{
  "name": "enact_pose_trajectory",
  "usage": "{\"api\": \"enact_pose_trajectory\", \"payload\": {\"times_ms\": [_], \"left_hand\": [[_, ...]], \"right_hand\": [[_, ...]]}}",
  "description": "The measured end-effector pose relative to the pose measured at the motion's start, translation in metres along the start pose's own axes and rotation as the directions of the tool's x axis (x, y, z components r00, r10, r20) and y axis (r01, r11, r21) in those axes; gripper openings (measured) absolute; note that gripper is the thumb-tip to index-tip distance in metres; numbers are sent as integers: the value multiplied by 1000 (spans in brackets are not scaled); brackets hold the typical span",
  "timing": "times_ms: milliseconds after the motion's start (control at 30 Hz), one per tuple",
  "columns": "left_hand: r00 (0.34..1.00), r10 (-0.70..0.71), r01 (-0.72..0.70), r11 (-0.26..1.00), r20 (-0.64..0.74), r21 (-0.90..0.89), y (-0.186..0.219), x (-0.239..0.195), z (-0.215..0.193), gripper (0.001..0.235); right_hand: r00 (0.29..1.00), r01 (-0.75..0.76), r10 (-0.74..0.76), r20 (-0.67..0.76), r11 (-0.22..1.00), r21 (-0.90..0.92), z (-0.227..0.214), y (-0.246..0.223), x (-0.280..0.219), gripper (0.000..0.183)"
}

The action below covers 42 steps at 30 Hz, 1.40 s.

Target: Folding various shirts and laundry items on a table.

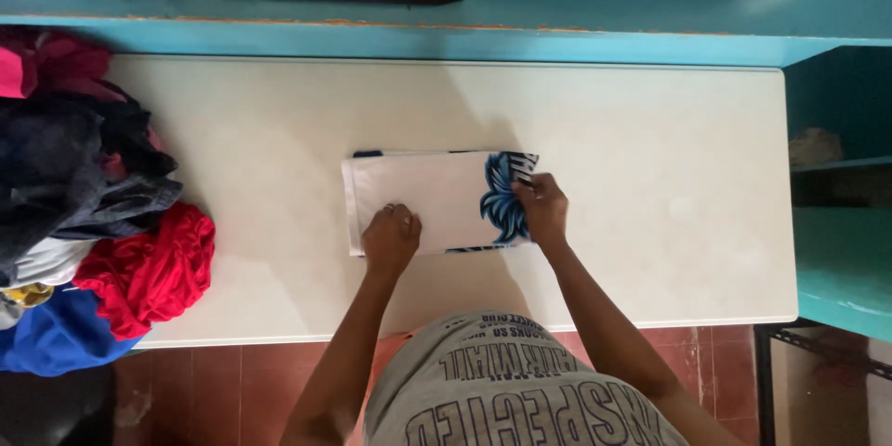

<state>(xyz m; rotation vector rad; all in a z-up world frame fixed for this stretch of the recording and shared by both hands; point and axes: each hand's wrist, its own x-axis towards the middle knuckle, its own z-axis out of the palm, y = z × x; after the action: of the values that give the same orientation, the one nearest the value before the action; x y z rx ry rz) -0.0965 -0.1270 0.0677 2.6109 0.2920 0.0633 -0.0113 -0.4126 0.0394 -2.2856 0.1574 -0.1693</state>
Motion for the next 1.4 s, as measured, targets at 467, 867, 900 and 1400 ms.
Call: {"api": "enact_pose_trajectory", "payload": {"times_ms": [467,867,900,1400], "left_hand": [[951,-246,294,904,186,-311,-20,22,55,46],[893,-214,448,347,395,-824,0,72,-49,63],[888,-197,458,285,416,-842,-6,70,-46,65],[828,52,524,-425,558,-738,-71,35,-45,84]], "right_hand": [[236,620,-662,711,667,414,-67,-215,-82,7],[346,877,-774,530,468,111,-70,-58,-27,24],[372,892,-774,512,451,34,-67,-48,-26,24],[816,561,-495,299,803,-203,-91,40,-16,22]]}}
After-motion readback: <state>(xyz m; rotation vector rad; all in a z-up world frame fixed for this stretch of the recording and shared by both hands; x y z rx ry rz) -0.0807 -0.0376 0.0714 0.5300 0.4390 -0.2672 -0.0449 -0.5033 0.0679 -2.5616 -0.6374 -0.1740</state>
